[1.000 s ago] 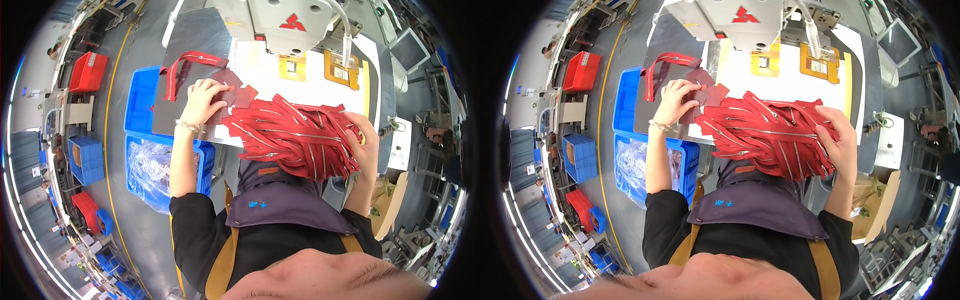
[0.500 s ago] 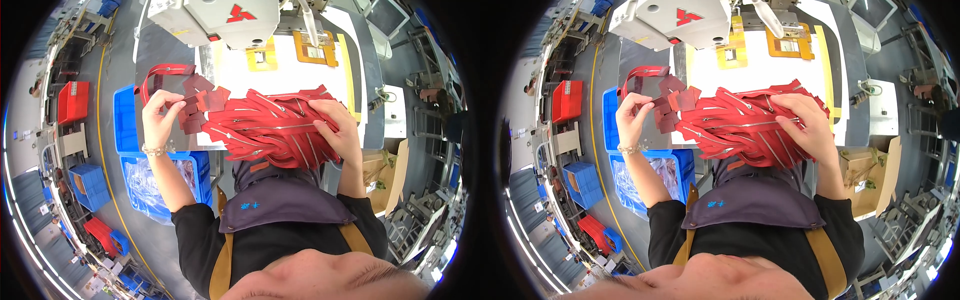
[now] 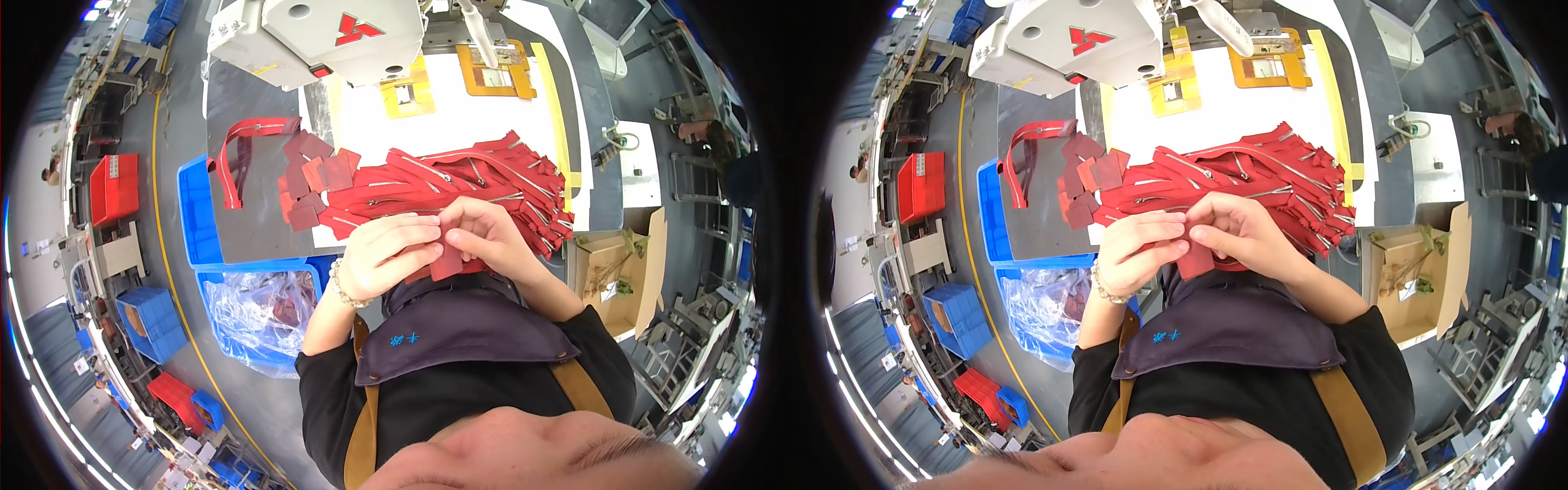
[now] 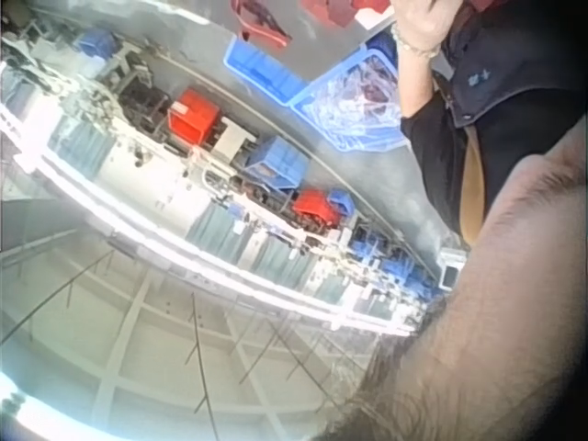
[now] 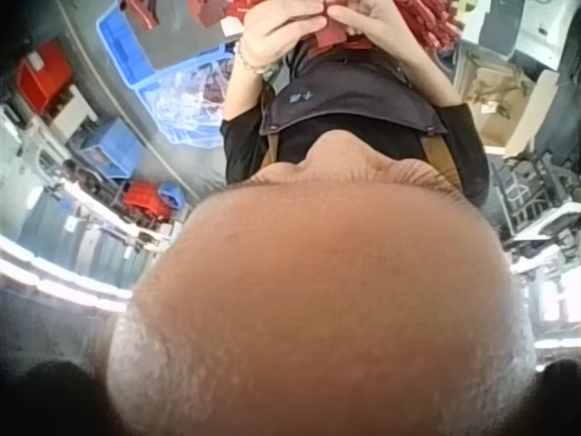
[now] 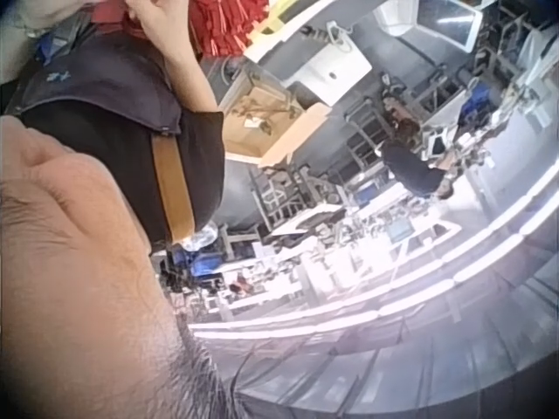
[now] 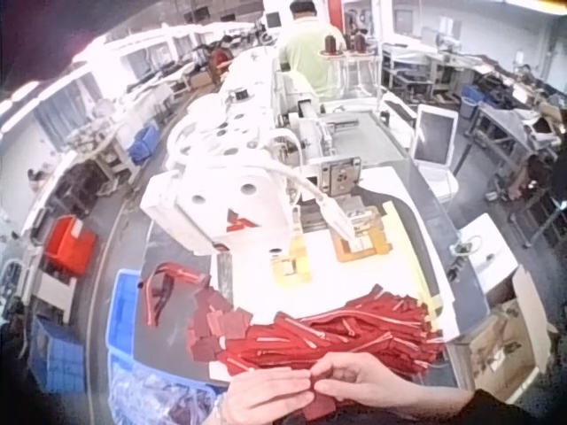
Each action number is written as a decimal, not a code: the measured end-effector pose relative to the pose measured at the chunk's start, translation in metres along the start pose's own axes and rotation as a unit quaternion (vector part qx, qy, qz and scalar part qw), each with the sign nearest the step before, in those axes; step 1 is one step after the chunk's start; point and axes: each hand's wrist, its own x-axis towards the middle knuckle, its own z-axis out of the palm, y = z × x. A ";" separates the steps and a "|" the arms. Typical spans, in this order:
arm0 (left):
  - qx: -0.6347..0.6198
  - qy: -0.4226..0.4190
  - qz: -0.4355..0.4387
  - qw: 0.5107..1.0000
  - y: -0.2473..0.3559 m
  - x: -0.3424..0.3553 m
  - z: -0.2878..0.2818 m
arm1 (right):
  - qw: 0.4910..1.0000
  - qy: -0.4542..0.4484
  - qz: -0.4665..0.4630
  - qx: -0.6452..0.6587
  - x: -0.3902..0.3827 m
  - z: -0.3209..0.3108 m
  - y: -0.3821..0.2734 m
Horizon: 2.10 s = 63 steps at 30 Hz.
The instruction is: Sewing small leather patches onto the ends of red zippers using an industrial sewing machine.
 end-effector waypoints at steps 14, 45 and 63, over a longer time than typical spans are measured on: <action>-0.060 0.021 -0.106 0.992 -0.001 -0.011 0.024 | 0.997 -0.006 -0.022 0.074 0.005 -0.013 0.013; -0.352 0.241 -0.348 0.835 -0.005 0.012 0.055 | 0.985 0.095 -0.145 -0.002 0.016 -0.011 0.010; -0.316 0.274 -0.334 0.845 -0.005 0.019 0.060 | 0.975 0.158 -0.158 -0.006 0.017 -0.002 0.010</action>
